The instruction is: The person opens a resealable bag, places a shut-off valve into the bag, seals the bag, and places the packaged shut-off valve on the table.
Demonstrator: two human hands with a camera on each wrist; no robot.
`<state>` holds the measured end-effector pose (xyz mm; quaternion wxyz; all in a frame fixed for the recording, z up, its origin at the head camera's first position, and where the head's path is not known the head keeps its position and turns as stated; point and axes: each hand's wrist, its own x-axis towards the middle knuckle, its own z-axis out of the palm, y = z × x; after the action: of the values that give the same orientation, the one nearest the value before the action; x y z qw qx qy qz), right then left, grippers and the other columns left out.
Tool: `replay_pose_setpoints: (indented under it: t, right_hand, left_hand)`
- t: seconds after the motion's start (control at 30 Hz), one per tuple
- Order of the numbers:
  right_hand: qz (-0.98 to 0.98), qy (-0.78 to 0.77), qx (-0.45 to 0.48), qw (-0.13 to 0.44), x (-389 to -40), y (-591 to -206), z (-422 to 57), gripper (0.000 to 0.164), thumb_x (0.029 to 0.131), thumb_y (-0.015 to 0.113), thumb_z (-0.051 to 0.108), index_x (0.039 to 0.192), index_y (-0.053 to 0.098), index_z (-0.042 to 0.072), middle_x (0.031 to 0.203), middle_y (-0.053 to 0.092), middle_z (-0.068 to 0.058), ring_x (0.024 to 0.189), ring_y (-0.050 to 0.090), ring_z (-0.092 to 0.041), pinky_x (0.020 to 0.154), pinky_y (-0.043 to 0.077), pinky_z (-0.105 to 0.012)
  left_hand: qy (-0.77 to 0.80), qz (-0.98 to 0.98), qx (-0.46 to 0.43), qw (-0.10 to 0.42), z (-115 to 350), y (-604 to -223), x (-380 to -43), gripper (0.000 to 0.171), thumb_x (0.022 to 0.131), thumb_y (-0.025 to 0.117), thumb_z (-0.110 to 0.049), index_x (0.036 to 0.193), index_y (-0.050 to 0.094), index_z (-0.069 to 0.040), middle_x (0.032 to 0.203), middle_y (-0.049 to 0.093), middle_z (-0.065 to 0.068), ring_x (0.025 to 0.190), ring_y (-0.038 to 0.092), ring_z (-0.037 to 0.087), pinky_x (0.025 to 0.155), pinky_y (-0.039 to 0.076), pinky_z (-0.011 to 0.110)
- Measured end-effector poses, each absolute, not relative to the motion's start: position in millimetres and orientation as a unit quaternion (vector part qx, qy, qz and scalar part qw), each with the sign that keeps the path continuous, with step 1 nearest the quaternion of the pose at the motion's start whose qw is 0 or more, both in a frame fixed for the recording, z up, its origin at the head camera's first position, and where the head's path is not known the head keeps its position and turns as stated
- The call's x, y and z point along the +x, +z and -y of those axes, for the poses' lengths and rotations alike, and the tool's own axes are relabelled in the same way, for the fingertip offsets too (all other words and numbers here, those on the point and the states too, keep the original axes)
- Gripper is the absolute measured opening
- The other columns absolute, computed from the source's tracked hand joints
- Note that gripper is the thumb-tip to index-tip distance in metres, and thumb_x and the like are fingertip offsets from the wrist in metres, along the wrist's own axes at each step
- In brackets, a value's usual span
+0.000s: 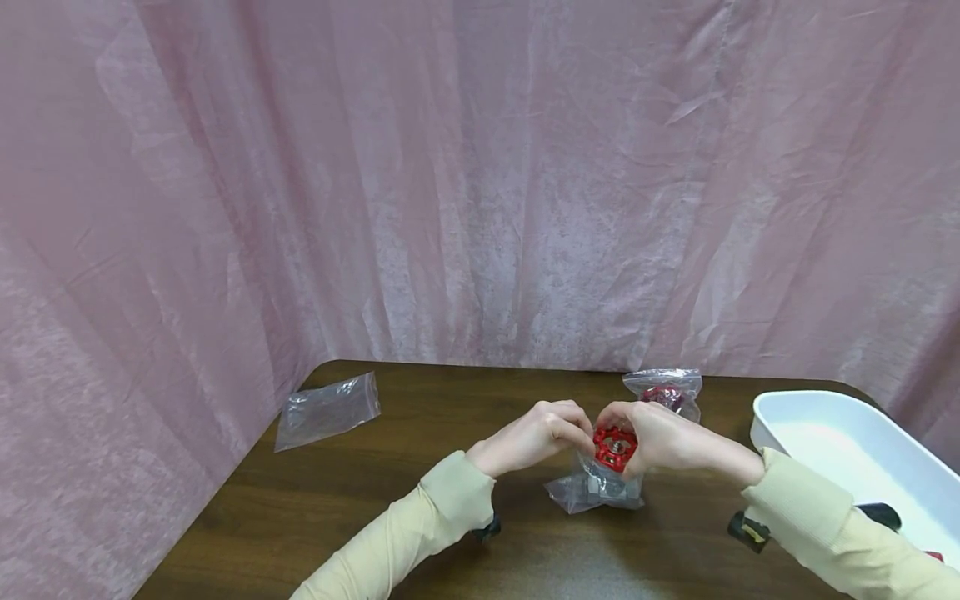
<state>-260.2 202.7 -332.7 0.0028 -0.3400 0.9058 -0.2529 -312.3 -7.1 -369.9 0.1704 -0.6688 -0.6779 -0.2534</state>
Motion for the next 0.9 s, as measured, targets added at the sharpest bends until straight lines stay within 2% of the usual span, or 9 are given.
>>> replay_pose_setpoints:
  t: [0.23, 0.47, 0.73, 0.9]
  right_hand:
    - [-0.907, -0.247, -0.342, -0.007, -258, -335, -202, 0.057, 0.047, 0.075, 0.002, 0.100, 0.057, 0.005, 0.086, 0.060, 0.004, 0.074, 0.054, -0.012, 0.061, 0.044, -0.026]
    - [-0.895, -0.261, -0.361, 0.000, -255, -334, -203, 0.057, 0.050, 0.079, 0.004, 0.101, 0.056, 0.003, 0.087, 0.059, 0.003, 0.075, 0.054, -0.012, 0.062, 0.044, -0.027]
    - [-0.886, -0.307, -0.345, 0.036, -251, -332, -210, 0.054, 0.060, 0.080, 0.009, 0.108, 0.055, 0.002, 0.094, 0.060, -0.001, 0.082, 0.055, -0.017, 0.066, 0.046, -0.030]
    - [-0.901, -0.292, -0.320, -0.012, -248, -329, -223, 0.040, 0.067, 0.079, 0.022, 0.099, 0.058, 0.010, 0.089, 0.058, 0.004, 0.082, 0.054, -0.015, 0.066, 0.045, -0.030]
  left_hand:
    - [-0.267, 0.678, -0.668, 0.150, 7, -370, -310, 0.018, 0.080, 0.064, 0.007, 0.086, 0.072, -0.008, 0.089, 0.062, -0.003, 0.089, 0.050, 0.000, 0.076, 0.039, 0.011]
    - [-0.286, 0.672, -0.671, 0.130, 5, -372, -311, 0.021, 0.079, 0.062, 0.011, 0.085, 0.071, -0.007, 0.087, 0.063, -0.004, 0.089, 0.051, -0.001, 0.076, 0.040, 0.012]
    - [-0.282, 0.671, -0.673, 0.132, 5, -371, -309, 0.019, 0.080, 0.063, 0.008, 0.086, 0.071, -0.008, 0.088, 0.063, -0.004, 0.090, 0.050, -0.001, 0.078, 0.039, 0.013]
    - [-0.279, 0.671, -0.673, 0.140, 5, -370, -308, 0.017, 0.080, 0.064, 0.006, 0.085, 0.071, -0.008, 0.087, 0.064, -0.005, 0.089, 0.050, 0.000, 0.079, 0.039, 0.013]
